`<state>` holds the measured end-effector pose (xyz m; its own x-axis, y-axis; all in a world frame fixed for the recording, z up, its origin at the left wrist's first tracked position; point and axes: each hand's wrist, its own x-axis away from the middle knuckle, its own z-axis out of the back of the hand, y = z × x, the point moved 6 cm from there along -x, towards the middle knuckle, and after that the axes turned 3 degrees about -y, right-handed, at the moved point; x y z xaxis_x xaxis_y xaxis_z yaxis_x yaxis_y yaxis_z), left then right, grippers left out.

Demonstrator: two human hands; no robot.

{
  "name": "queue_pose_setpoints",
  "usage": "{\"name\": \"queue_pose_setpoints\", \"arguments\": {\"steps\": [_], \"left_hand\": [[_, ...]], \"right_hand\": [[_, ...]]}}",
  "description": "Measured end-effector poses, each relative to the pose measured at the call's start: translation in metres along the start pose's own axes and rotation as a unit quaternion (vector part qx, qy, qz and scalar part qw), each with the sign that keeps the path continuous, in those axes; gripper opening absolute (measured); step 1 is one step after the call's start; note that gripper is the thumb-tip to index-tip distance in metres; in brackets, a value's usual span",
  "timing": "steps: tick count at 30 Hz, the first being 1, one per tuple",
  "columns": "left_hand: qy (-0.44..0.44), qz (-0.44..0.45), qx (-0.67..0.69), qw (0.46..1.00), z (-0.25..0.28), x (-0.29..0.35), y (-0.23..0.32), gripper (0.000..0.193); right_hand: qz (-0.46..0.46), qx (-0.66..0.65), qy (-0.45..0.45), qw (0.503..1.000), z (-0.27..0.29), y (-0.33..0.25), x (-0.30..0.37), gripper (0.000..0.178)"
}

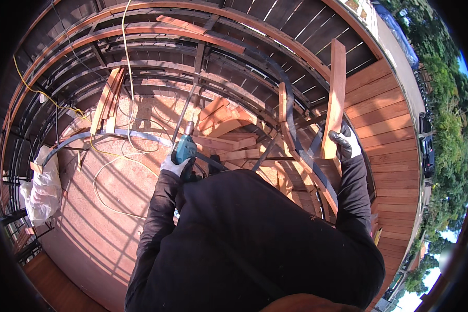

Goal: The person uses a corded drill to fasten curved wooden pieces to a circular wooden frame. They repeatedly position the wood, drill screws, and reposition the pieces along the frame's circumference.

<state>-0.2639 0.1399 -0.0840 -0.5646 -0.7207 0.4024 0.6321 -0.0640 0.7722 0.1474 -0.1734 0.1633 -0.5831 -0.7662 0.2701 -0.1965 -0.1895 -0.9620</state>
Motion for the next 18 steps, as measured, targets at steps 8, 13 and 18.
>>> {"name": "queue_pose_setpoints", "arguments": {"steps": [8, 13, 18], "left_hand": [[0.096, -0.021, 0.096, 0.991, 0.007, 0.021, -0.035, 0.069], [0.086, -0.022, 0.178, 0.98, -0.008, 0.027, -0.053, 0.066], [0.088, -0.038, 0.225, 0.97, -0.009, 0.035, -0.046, 0.063]], "right_hand": [[0.078, 0.5, -0.074, 0.86, -0.087, -0.048, -0.053, 0.037], [0.047, 0.811, -0.083, 0.577, -0.101, -0.093, -0.102, 0.071], [0.032, 0.878, -0.137, 0.457, -0.114, -0.1, -0.125, 0.069]]}}
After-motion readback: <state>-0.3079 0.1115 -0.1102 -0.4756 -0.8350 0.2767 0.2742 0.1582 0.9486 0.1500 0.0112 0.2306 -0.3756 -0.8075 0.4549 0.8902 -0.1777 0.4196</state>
